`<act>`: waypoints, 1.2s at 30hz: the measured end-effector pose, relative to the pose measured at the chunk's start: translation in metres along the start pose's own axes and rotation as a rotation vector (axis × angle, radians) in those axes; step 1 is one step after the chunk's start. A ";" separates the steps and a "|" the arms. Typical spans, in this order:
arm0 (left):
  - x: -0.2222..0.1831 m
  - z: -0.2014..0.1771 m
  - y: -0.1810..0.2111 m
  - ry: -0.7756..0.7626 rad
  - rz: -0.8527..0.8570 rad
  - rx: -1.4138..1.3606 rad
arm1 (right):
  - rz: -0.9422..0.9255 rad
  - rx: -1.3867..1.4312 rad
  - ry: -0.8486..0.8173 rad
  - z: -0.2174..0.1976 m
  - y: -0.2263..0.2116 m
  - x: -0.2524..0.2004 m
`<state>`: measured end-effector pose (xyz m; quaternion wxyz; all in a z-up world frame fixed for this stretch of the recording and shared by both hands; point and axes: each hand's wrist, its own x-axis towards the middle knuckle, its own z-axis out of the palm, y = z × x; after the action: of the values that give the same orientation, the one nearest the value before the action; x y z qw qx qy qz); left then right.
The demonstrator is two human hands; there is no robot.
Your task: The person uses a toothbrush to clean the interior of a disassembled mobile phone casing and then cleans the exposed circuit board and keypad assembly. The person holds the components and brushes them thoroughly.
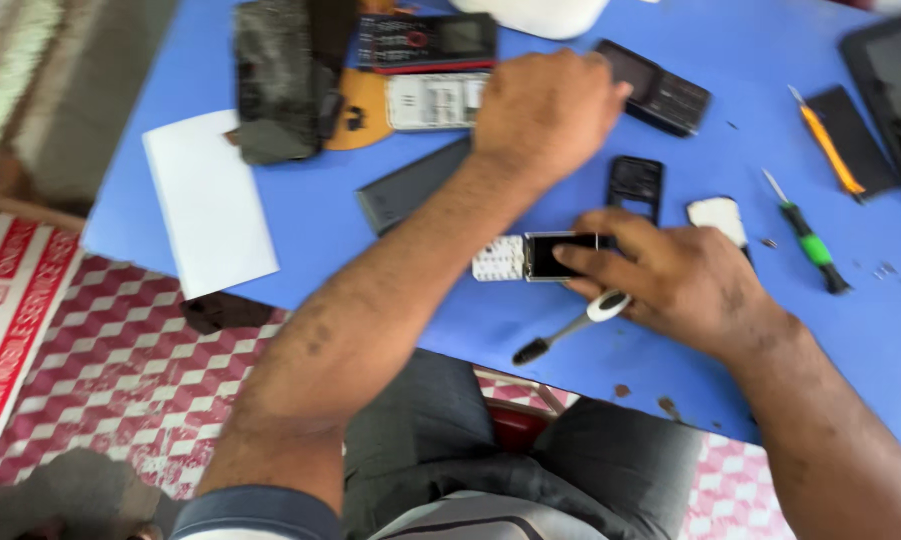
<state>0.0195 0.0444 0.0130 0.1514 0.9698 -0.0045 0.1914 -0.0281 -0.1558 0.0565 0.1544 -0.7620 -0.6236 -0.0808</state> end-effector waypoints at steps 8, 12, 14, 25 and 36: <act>-0.002 -0.003 0.003 0.032 0.106 -0.125 | 0.068 0.068 0.107 -0.016 0.044 -0.022; -0.003 -0.011 0.009 -0.075 0.127 -0.231 | 0.137 0.270 0.101 -0.015 0.057 -0.027; -0.002 -0.012 0.012 -0.141 0.123 -0.241 | 0.168 0.365 0.103 -0.014 0.063 -0.028; -0.006 -0.012 0.016 -0.218 0.190 -0.178 | 0.190 0.438 0.134 -0.007 0.069 -0.030; -0.003 -0.012 0.011 -0.281 0.057 -0.392 | 0.339 0.423 0.187 0.002 0.073 -0.032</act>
<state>0.0112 0.0376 0.0252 0.3293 0.9384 -0.0900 0.0544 0.0367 -0.1974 0.0343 0.3782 -0.7955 -0.4733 0.0081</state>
